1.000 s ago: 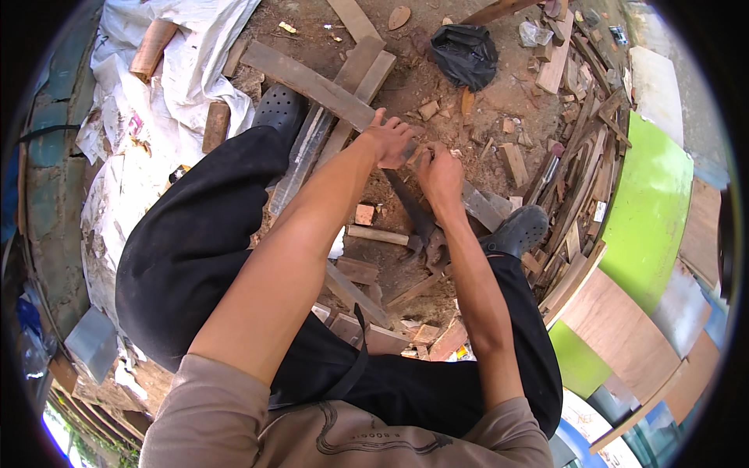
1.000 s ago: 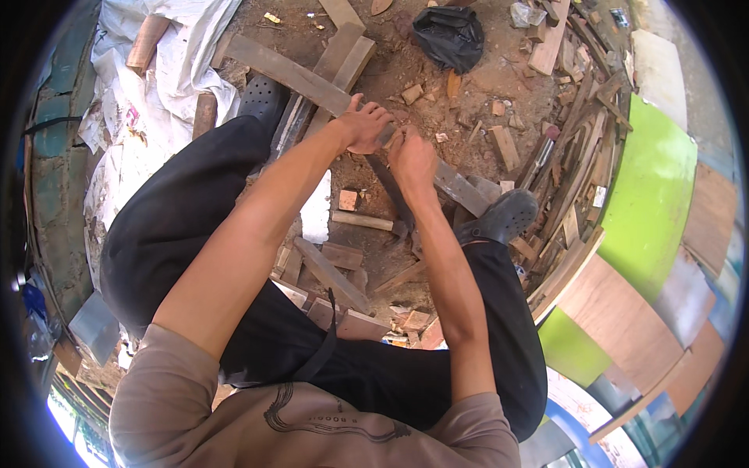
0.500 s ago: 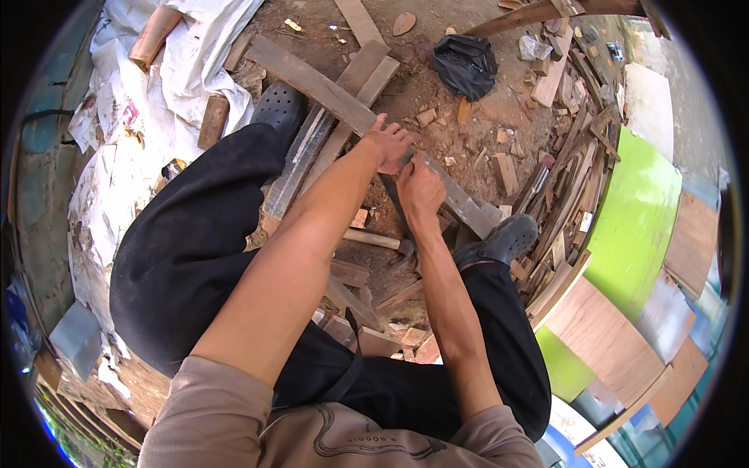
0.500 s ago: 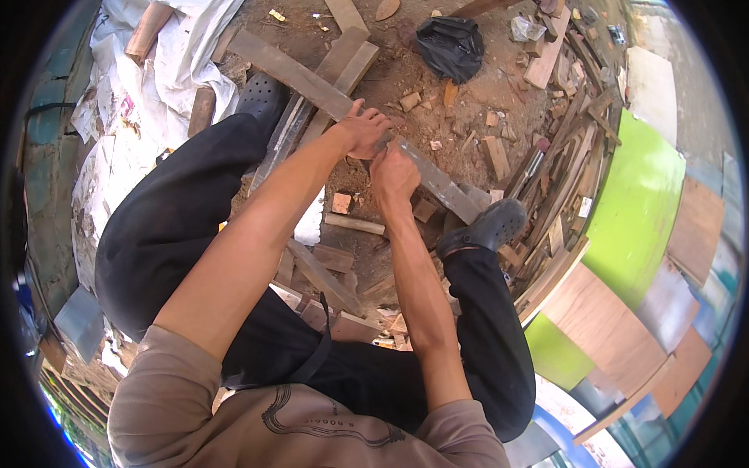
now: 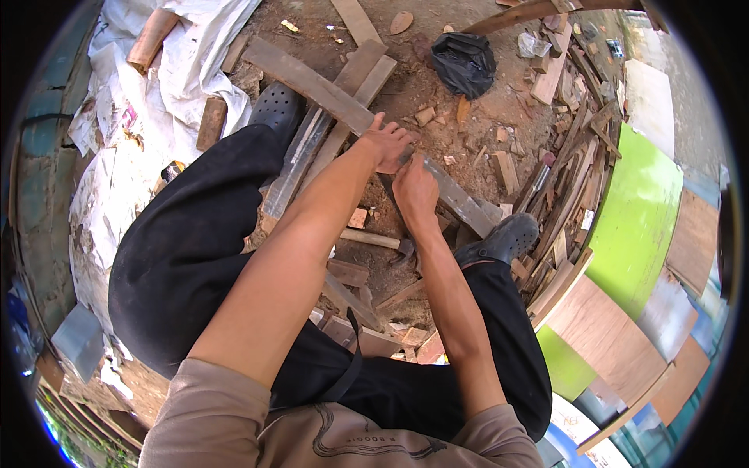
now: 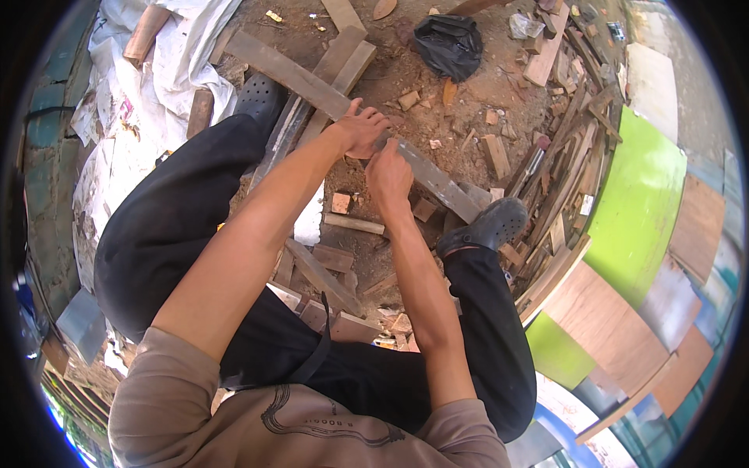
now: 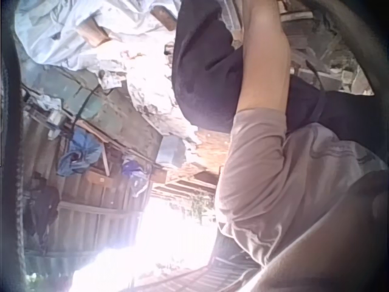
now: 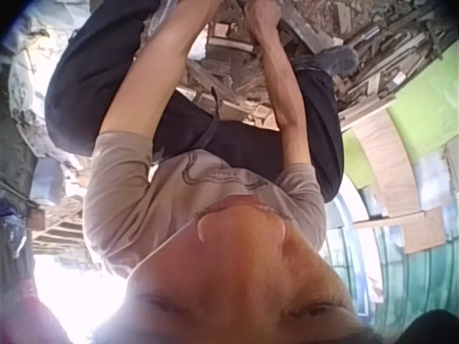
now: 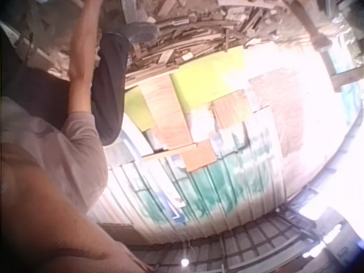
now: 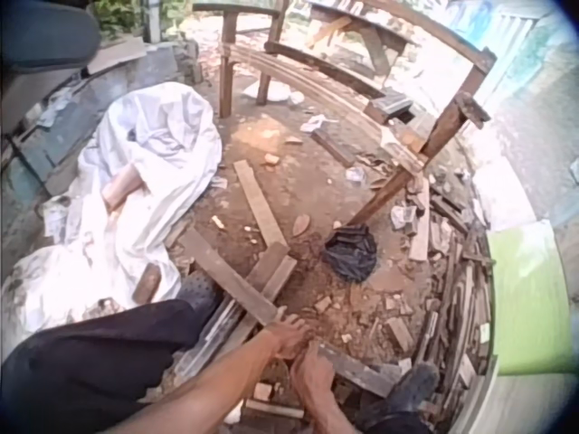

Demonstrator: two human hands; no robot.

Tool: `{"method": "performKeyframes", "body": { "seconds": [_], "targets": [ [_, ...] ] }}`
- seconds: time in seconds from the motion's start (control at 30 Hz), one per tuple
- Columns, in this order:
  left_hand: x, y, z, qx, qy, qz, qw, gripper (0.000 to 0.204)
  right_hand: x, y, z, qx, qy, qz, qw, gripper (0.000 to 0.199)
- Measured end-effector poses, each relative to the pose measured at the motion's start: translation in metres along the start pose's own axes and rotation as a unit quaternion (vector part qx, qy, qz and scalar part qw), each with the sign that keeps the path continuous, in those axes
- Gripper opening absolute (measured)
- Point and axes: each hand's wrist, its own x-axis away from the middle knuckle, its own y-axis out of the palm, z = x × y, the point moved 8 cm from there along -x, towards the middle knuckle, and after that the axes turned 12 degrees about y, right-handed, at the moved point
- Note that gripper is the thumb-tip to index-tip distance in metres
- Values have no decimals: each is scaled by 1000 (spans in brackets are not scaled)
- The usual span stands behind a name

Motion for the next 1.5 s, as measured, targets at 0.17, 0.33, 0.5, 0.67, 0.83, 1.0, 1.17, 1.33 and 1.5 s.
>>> {"method": "performKeyframes", "body": {
  "seconds": [0.17,0.33,0.5,0.67,0.83,1.0,1.17,1.33,1.5],
  "targets": [
    [-1,1,2,-22,2,-3,1000,75,-3,13,3,37,-7,-9,999,18],
    [-1,4,-3,-11,-1,-6,1000,73,-2,18,-1,50,-18,-22,998,19],
    [-3,2,3,6,8,-11,1000,78,14,17,-3,38,-3,-29,999,17],
    [-2,0,-1,22,14,-28,999,90,54,42,0,-8,24,-115,993,21],
    [1,3,-7,8,19,-16,1000,88,111,60,12,-8,42,-179,983,28],
    [3,-5,-2,1,29,-23,999,80,62,-13,2,-63,38,-35,997,33],
    [26,-6,-35,-126,-71,119,982,81,21,-31,-7,-46,-15,-29,998,32],
    [39,-16,-34,-73,-145,91,983,83,26,-40,-15,-66,-98,53,992,30],
    [33,-15,-37,-28,-145,8,989,86,15,-25,-2,-18,-28,12,999,26]
  ]
}}
